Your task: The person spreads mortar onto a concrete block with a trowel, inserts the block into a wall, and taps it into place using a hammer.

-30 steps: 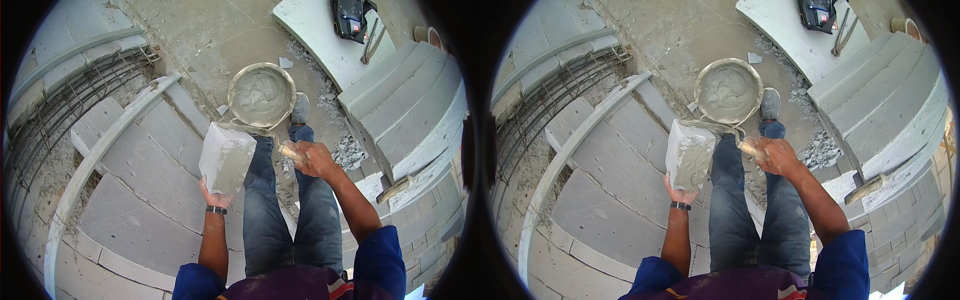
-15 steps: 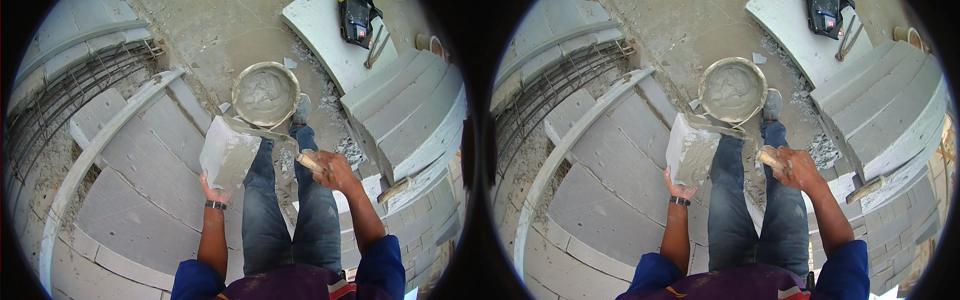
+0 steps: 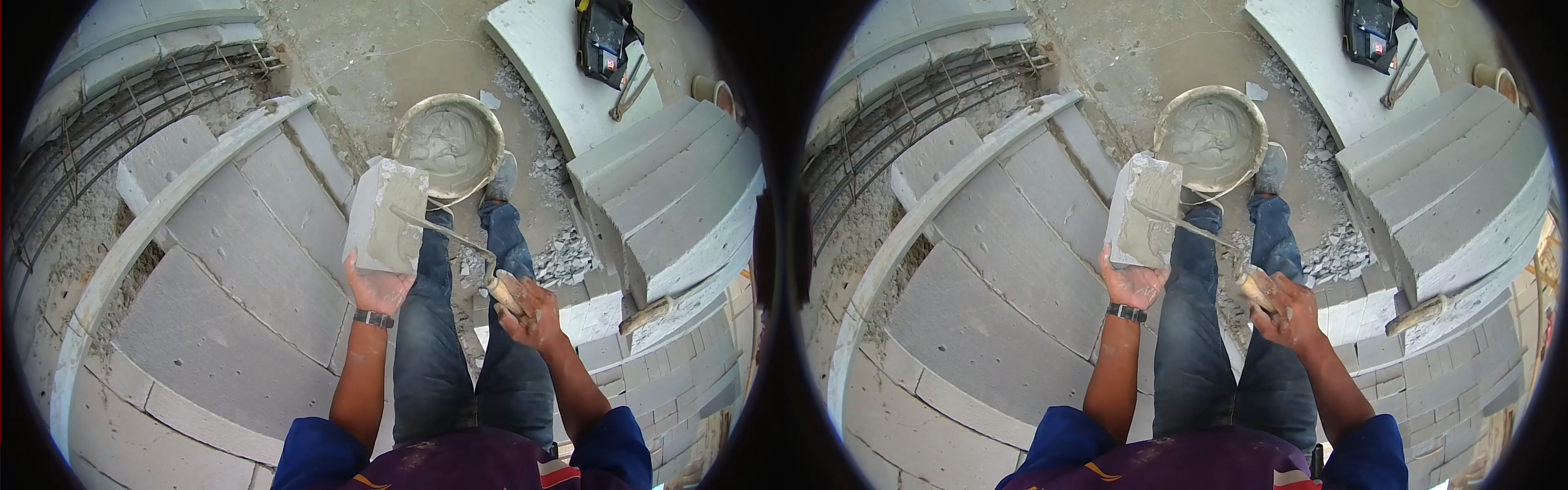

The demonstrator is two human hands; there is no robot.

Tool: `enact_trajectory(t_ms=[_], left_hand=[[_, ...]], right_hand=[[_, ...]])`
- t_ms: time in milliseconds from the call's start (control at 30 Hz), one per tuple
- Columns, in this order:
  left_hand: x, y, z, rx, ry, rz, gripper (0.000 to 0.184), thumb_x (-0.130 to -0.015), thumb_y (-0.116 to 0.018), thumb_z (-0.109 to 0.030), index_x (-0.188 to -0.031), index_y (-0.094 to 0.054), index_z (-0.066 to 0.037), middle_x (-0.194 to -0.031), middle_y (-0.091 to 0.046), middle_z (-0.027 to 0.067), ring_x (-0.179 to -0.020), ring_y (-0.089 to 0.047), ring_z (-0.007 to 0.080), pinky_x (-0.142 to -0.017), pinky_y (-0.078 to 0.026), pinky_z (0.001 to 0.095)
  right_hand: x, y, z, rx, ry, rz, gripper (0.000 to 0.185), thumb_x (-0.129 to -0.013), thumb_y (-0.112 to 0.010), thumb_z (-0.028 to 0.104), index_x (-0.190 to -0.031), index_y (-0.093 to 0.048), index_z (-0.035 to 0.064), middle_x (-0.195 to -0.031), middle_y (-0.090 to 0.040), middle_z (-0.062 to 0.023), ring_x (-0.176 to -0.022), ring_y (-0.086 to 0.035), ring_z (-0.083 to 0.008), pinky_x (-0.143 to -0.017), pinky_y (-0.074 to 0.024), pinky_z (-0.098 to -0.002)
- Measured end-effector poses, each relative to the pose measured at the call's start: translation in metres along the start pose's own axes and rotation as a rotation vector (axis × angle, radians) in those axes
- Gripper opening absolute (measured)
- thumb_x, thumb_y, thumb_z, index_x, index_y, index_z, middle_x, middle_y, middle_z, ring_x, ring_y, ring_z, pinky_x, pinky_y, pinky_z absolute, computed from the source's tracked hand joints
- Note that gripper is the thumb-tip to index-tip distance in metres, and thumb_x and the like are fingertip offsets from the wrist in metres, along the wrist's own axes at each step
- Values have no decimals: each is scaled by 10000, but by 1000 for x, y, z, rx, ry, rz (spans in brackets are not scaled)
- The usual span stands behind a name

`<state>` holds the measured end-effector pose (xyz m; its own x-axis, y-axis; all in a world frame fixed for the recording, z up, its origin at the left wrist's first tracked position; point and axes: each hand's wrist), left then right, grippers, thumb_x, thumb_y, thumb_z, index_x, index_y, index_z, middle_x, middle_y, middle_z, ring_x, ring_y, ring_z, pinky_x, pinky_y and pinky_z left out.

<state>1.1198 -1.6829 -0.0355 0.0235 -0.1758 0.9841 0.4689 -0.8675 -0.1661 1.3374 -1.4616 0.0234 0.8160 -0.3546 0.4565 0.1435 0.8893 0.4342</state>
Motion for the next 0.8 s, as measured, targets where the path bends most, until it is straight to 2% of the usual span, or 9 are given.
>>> enact_trajectory(t_ms=[67,100,200,233,333,433,567,667,800], left_hand=[[3,-13,8,35,19,1,791,-835,-574,-663,-1444,-465,-172,-1460,-494,91,-1269,-508,306,-1002,-444,508],[5,-19,12,15,8,18,787,-844,-564,-663,-1447,-462,-168,-1467,-487,96,-1280,-501,307,-1012,-439,505],[16,-51,28,39,-1,28,790,-875,-504,-675,-1456,-438,-143,-1448,-491,126,-1256,-521,329,-1012,-452,508],[20,-61,32,59,0,23,795,-886,-478,-681,-1459,-428,-133,-1435,-496,139,-1239,-534,340,-1007,-460,510],[24,-75,40,65,6,66,772,-905,-425,-686,-1452,-445,-141,-1434,-504,126,-1252,-529,336,-1012,-460,501],[23,-69,42,75,29,40,753,-898,-438,-689,-1421,-479,-150,-1411,-527,103,-1237,-538,319,-994,-466,499],[20,-59,37,82,52,86,686,-892,-506,-647,-1393,-523,-179,-1416,-536,72,-1245,-520,283,-969,-462,486],[18,-53,34,78,30,96,671,-884,-531,-640,-1379,-535,-188,-1400,-547,60,-1225,-528,270,-949,-468,483],[26,-43,30,145,91,108,682,-865,-570,-629,-1381,-533,-185,-1398,-548,58,-1223,-525,265,-951,-464,484]], right_hand=[[3,-11,6,-27,17,-57,519,-712,-743,130,-1218,-646,61,-858,-623,-138,-674,-635,-326,-625,-545,-413],[8,-17,2,-2,24,-43,496,-707,-742,91,-1193,-654,49,-906,-637,-134,-730,-651,-318,-666,-556,-403],[13,-44,-14,29,95,-103,476,-719,-738,80,-1187,-658,55,-963,-644,-129,-806,-660,-311,-700,-560,-392],[15,-46,-16,55,76,-51,479,-732,-730,62,-1203,-647,53,-1036,-635,-133,-895,-656,-310,-735,-557,-388],[28,-59,-36,63,24,-85,482,-745,-720,42,-1218,-632,52,-1087,-625,-154,-950,-646,-335,-782,-553,-404],[38,-52,-53,117,27,-115,508,-747,-710,24,-1244,-614,64,-1115,-615,-170,-982,-633,-363,-824,-544,-426],[46,-39,-80,168,-5,-164,563,-745,-705,20,-1292,-589,94,-1127,-611,-177,-989,-629,-371,-834,-537,-439],[41,-27,-86,225,-75,-135,585,-775,-661,-19,-1342,-563,87,-1049,-608,-172,-888,-633,-354,-760,-531,-420],[18,-33,-81,55,-178,-259,528,-812,-703,50,-1325,-576,44,-938,-611,-159,-832,-634,-326,-741,-529,-391]])
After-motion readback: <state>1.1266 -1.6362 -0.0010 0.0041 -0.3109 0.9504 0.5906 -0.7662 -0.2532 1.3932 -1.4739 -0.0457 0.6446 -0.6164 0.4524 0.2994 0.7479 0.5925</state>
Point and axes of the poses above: each hand's wrist, its own x-axis away from the middle knuckle, its own y-axis out of the back of the hand, z = x × y
